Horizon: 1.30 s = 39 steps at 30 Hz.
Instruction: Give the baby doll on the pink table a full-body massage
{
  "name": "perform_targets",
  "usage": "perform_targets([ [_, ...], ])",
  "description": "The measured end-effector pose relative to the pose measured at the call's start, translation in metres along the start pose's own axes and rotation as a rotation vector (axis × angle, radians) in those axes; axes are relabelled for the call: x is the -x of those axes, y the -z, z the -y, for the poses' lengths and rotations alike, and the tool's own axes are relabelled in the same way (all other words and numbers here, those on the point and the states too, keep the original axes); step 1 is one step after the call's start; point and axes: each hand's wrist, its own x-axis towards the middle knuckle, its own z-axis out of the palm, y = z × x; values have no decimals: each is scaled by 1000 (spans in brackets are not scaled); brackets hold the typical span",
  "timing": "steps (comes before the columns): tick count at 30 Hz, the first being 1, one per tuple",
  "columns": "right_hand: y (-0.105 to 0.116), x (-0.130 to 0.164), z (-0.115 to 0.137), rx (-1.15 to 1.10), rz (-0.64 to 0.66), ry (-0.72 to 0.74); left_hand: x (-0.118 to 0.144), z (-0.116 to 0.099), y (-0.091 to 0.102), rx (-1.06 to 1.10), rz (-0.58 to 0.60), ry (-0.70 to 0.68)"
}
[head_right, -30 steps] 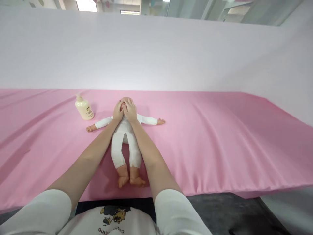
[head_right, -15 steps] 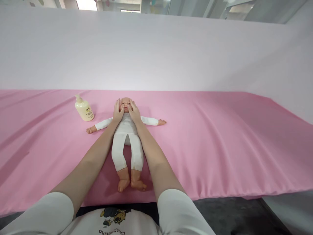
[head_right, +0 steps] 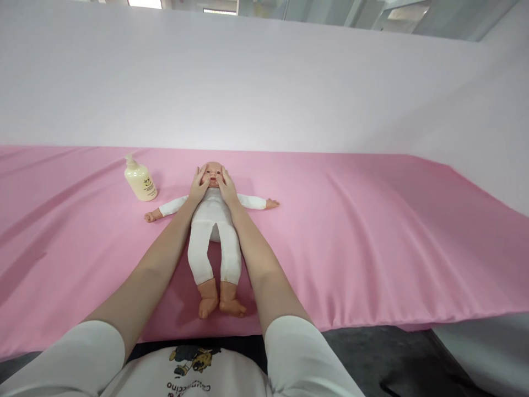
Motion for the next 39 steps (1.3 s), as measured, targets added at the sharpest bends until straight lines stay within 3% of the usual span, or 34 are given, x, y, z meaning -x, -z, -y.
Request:
perform_targets([
  [3, 1, -2, 1, 42, 39, 159, 0, -1, 0, -19, 36, -137],
  [5, 1, -2, 0, 64, 46, 180, 0, -1, 0, -23, 24, -171],
  [13, -1, -1, -5, 4, 13, -42, 1, -1, -2, -19, -7, -98],
  [20, 0, -2, 1, 73, 96, 142, 2, -6, 2, 30, 29, -84],
  [26, 1, 2, 4, 20, 69, 32, 1, -9, 0, 66, -20, 59],
  [29, 0, 2, 3, -13, 33, -82, 1, -10, 0, 60, -3, 42],
  [35, 3, -3, 2, 60, 130, 98, 1, -10, 2, 69, 2, 11],
  [39, 3, -4, -1, 66, 103, 83, -1, -8, 3, 52, 2, 4],
])
